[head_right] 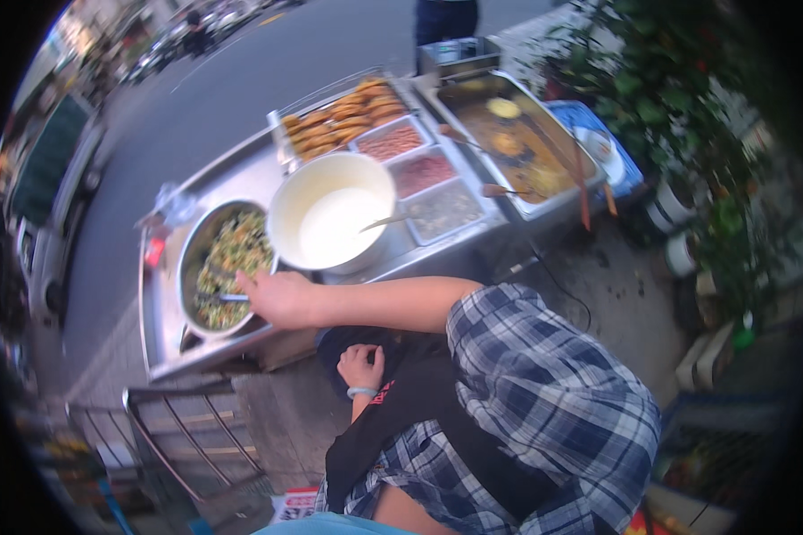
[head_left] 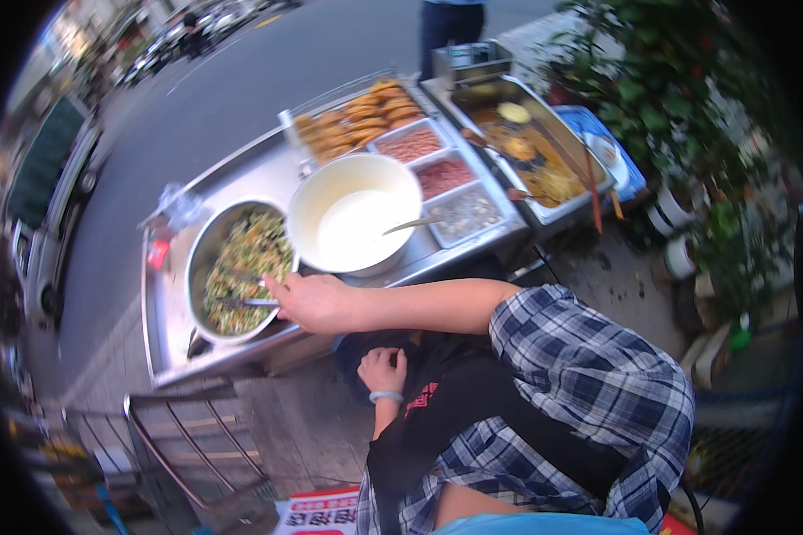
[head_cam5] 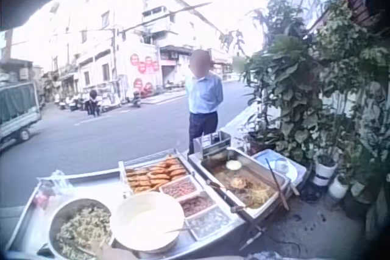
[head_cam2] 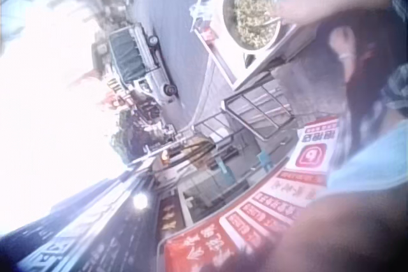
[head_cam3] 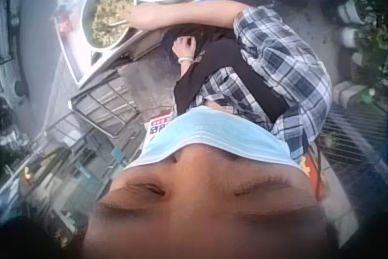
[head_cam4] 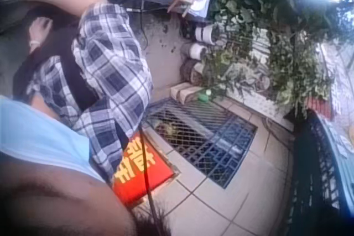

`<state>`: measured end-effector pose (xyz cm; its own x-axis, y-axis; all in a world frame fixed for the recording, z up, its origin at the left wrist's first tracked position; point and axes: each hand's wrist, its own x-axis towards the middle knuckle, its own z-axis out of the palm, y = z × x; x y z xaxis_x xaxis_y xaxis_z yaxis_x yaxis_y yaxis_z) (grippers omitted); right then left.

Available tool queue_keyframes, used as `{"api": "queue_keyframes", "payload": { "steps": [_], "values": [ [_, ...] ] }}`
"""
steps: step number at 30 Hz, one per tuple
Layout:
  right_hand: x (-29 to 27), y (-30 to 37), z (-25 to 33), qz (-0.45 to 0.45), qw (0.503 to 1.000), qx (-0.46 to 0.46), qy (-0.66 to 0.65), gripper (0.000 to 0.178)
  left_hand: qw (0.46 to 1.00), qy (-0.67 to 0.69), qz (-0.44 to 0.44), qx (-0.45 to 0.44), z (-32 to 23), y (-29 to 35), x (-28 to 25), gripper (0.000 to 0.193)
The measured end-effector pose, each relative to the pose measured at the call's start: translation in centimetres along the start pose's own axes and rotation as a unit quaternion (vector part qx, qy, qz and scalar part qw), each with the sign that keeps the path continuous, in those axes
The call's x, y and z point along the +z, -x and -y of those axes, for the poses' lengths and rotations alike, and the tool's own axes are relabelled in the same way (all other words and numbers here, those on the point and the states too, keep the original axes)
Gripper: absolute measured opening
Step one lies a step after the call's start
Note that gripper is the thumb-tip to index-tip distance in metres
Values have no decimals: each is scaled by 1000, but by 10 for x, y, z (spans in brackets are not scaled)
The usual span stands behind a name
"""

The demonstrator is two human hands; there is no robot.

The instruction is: The person prepares and fries round food items at a street food cart. They scoop batter into a deep fryer, flip the items with chopsticks, and remove cooked pieces to a draining rack. The person also handles a bowl of batter and a container of mixed vegetables.

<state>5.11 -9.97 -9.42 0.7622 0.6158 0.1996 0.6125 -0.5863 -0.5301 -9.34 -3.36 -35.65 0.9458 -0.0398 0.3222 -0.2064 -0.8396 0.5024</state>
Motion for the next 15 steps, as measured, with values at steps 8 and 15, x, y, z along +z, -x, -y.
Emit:
{"api": "queue_keyframes", "payload": {
  "steps": [8,15],
  "values": [
    [-144,194,-88,-147,984,66,-81,65,926,147,85,337,-135,-84,-80,16],
    [-206,328,-148,-413,863,275,-91,58,852,90,37,515,-302,-188,-84,23]
  ]
}}
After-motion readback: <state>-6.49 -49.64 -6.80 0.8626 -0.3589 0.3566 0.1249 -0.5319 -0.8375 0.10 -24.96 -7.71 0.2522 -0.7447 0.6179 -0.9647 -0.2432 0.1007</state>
